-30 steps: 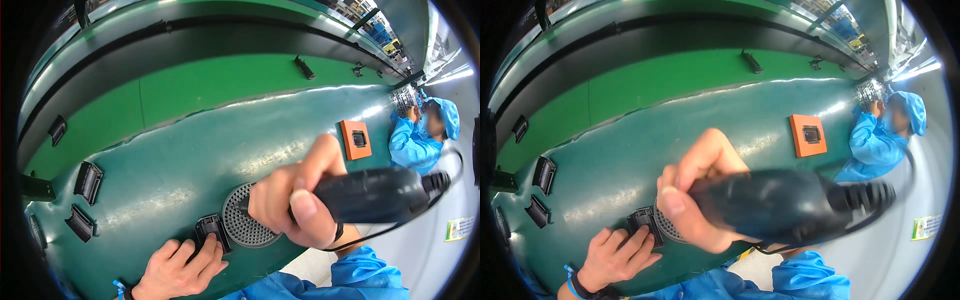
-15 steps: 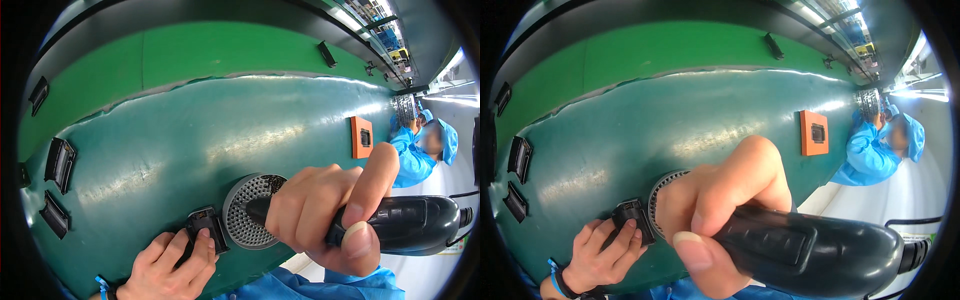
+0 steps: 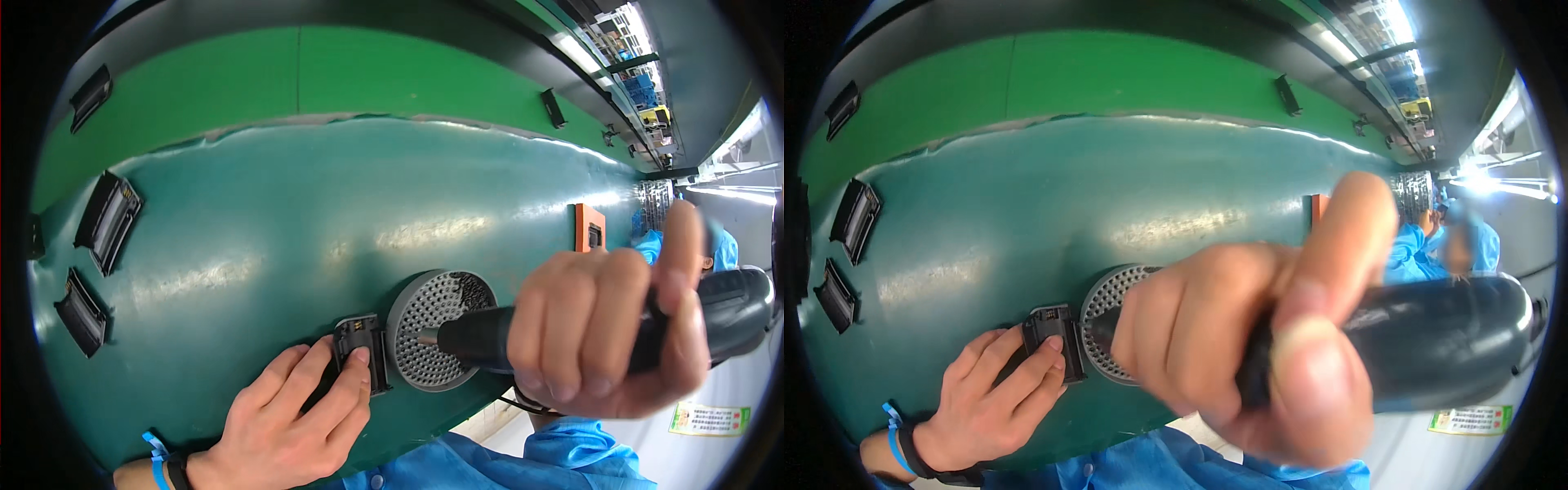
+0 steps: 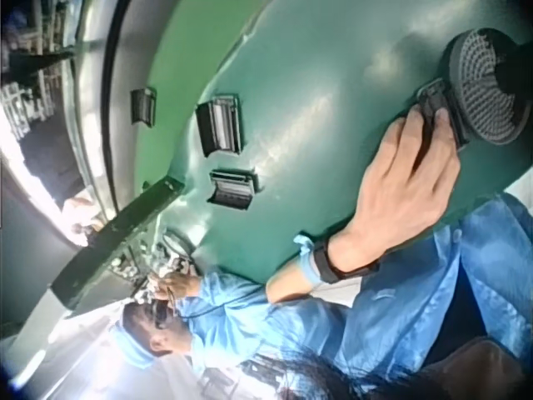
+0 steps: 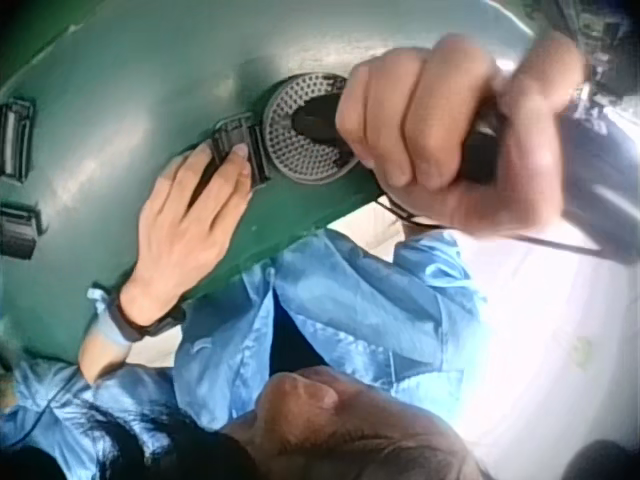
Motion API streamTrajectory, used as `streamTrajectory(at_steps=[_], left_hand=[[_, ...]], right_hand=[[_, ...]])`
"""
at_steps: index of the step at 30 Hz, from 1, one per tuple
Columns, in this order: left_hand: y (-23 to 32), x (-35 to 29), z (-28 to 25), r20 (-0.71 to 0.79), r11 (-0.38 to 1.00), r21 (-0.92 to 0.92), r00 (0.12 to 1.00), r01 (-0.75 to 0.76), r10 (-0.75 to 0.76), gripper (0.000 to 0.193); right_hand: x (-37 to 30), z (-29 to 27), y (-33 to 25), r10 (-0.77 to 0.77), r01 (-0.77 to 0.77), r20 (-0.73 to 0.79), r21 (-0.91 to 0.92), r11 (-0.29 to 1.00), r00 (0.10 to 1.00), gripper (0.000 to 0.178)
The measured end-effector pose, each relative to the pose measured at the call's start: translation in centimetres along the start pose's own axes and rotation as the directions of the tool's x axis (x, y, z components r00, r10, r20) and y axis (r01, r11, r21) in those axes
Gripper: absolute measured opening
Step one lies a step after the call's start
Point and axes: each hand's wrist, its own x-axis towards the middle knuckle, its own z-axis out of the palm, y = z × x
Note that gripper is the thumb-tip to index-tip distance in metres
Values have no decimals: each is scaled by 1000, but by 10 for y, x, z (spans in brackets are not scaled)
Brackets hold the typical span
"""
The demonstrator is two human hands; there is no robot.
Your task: The person assembles plastic battery housings by inserting internal components and securing them using an electric screwdriver.
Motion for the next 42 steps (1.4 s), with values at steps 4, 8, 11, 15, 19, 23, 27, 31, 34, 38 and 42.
streamTrajectory(at_steps=[4,8,11,15,19,23,27,31,34,38,42], left_hand=[[0,-9,0,-2,999,39,1000,15,-15,22],[-2,-11,1,-7,1000,24,1000,10,-10,21],[-1,-10,3,-26,1000,11,1000,13,-13,20],[-1,-12,3,-22,1000,17,1000,18,-17,19],[1,-10,2,-25,999,30,999,20,-19,21],[1,-13,3,-14,999,36,999,32,-32,22],[1,-11,4,-35,999,13,999,37,-36,24],[0,-12,6,-68,1000,4,998,15,-14,24],[-2,-14,5,-59,1000,-7,998,19,-20,23],[-1,-15,8,-71,1000,-14,997,28,-29,23],[-1,-14,14,-116,1000,-9,993,-10,9,24]], right_hand=[[-5,17,17,65,-74,111,74,994,992,15],[-13,22,29,18,-18,17,32,999,1000,15],[-11,26,26,19,-19,17,15,1000,1000,15],[-11,29,23,82,-81,21,-57,995,996,15],[-14,30,23,131,-128,48,-59,990,990,16],[-17,34,28,130,-128,16,-122,984,991,20],[-24,52,18,161,-166,-141,-29,986,977,25],[-2,28,36,-55,60,228,-11,998,972,23],[-10,37,45,-188,191,245,14,982,951,23],[-34,77,55,-219,221,-409,-44,974,886,23],[-3,10,47,-369,332,397,162,929,840,24]])
